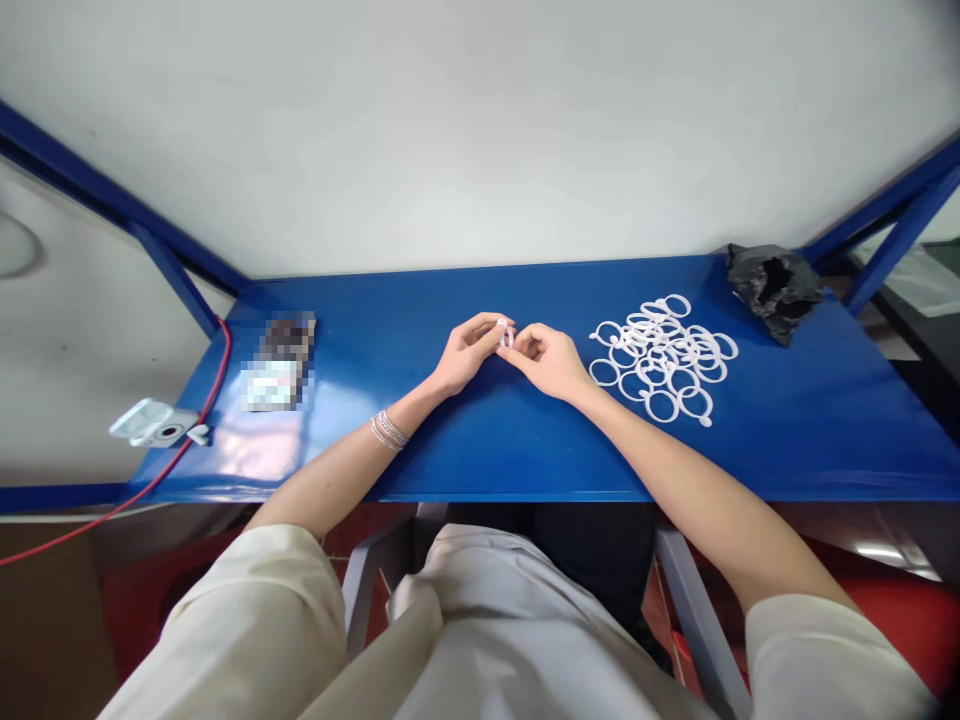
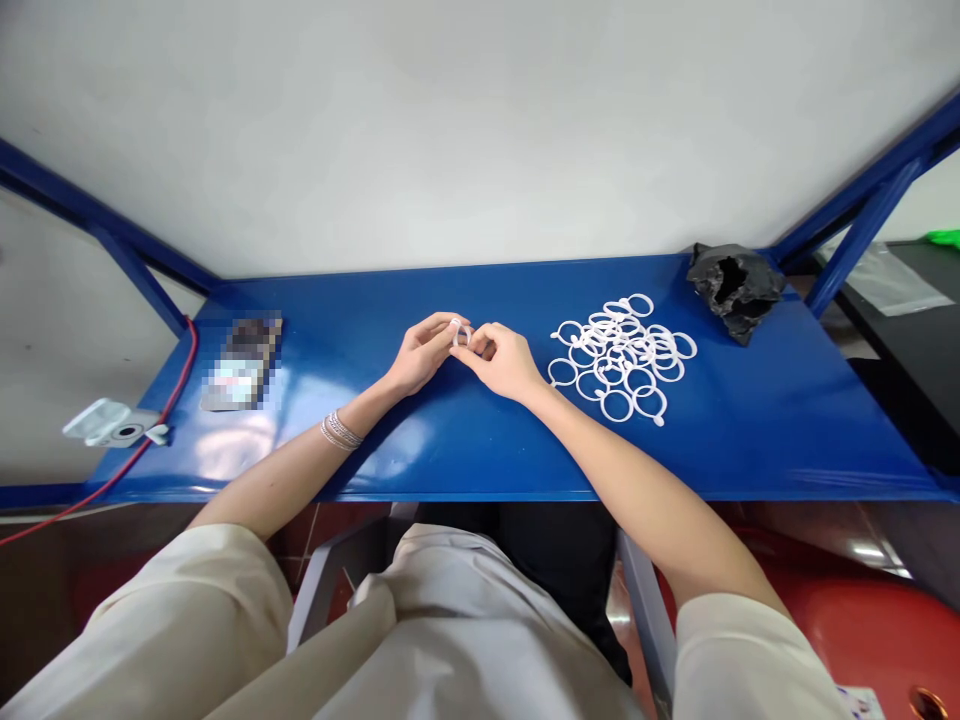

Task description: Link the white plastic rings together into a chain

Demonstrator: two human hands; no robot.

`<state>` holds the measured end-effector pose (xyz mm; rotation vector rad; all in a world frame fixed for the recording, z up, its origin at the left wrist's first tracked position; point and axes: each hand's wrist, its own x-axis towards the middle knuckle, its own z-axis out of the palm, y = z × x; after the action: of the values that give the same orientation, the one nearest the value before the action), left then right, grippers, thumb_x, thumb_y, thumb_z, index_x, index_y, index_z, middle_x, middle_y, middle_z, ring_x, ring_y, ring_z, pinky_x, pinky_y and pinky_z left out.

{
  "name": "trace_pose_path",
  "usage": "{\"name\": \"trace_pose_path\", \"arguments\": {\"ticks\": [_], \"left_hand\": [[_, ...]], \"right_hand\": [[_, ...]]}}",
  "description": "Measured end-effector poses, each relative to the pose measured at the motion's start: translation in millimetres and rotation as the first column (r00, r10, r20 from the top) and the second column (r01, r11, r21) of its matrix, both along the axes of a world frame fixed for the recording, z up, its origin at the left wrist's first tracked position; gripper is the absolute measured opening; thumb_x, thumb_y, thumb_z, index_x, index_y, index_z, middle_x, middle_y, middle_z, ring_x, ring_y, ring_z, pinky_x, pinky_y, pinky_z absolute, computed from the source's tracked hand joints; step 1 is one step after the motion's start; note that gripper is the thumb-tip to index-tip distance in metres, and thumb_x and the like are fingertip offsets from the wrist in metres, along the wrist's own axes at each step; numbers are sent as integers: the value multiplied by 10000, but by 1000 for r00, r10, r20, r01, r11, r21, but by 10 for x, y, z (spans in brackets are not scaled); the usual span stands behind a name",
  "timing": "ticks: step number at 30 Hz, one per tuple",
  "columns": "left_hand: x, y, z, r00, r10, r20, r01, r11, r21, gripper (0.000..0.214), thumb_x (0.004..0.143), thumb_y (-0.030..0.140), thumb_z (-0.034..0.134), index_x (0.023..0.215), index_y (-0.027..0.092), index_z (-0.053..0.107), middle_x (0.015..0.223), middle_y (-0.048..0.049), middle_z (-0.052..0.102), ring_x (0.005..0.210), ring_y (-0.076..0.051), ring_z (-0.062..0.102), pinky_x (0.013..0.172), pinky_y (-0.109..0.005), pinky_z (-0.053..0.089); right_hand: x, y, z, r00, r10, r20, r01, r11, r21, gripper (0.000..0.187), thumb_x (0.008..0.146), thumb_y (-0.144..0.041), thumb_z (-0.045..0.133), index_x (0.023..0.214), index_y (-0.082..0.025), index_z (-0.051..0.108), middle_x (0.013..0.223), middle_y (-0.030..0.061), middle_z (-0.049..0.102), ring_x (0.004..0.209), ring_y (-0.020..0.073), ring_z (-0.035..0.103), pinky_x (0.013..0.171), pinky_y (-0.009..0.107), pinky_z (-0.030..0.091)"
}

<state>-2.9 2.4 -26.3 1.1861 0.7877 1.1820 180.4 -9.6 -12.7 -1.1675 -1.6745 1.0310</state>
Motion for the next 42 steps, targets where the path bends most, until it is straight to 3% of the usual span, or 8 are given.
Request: {"name": "trace_pose_path", "arguments": {"ticks": [6, 10, 23, 27, 31, 34, 38, 42], "left_hand": [[-5, 4, -17, 1000, 21, 11, -20, 999, -42, 441, 823, 563, 901, 1048, 196, 806, 1031, -54, 787, 858, -149, 743, 832, -287, 597], [1, -5, 7, 999, 46, 16, -45, 998, -39, 422, 838, 538, 888, 1038, 178, 800, 1024, -75, 806, 823, -136, 722, 802, -269, 578], [14, 1, 91, 999, -22, 30, 25, 997, -80, 414, 869, 537, 831, 945, 138, 754, 919, -102, 784, 757, -143, 672, 648, -239, 524], [22, 1, 112, 998, -4, 55, 9, 997, -82, 337, 878, 468, 798, 838, 144, 714, 792, -59, 709, 659, -118, 596, 592, -236, 472], [9, 2, 111, 999, 14, 44, -10, 995, -95, 354, 886, 492, 743, 781, 157, 708, 666, -18, 576, 583, -110, 504, 539, -244, 420], [-16, -6, 93, 999, 32, -21, -33, 997, -70, 452, 887, 559, 727, 694, 151, 693, 613, -15, 518, 537, -101, 458, 503, -249, 371], [-52, -16, 90, 993, 86, -75, -88, 996, -16, 506, 849, 570, 743, 582, 160, 616, 563, -7, 475, 486, -81, 408, 459, -242, 274], [-77, -8, 106, 984, 166, -58, -167, 986, -17, 542, 813, 572, 758, 521, 168, 546, 512, 14, 413, 432, -53, 327, 422, -218, 177]], "right_hand": [[25, -13, 68, 971, -22, 237, 10, 999, 49, 684, 867, -813, 695, 558, -227, 524, 634, 26, 639, 594, 155, 524, 677, 360, 423], [63, 20, 62, 967, 5, 254, -19, 998, 54, 685, 898, -797, 678, 554, -226, 519, 626, 21, 640, 578, 150, 518, 667, 354, 406], [100, 37, 37, 967, 61, 246, -83, 994, 77, 566, 964, -611, 663, 567, -228, 536, 632, 24, 641, 587, 161, 532, 667, 359, 405], [112, 42, 29, 965, 62, 256, -86, 993, 81, 570, 963, -632, 659, 579, -233, 522, 618, 21, 626, 598, 171, 529, 670, 364, 411], [153, 73, 60, 950, 17, 312, -60, 990, 131, 502, 986, -522, 658, 599, -233, 519, 675, 34, 652, 645, 184, 556, 719, 375, 438], [238, 125, 136, 919, -39, 393, -34, 984, 177, 372, 983, -429, 660, 677, -229, 594, 767, 60, 688, 712, 210, 598, 748, 387, 456], [482, 239, 250, 840, -134, 526, -7, 966, 257, 124, 954, -271, 630, 938, -210, 737, 950, 119, 731, 896, 282, 666, 870, 442, 499], [849, 371, 261, 711, -181, 679, 40, 975, 218, 310, 890, -207, 646, 1175, -196, 767, 1116, 159, 743, 1064, 355, 686, 998, 556, 505]]}}
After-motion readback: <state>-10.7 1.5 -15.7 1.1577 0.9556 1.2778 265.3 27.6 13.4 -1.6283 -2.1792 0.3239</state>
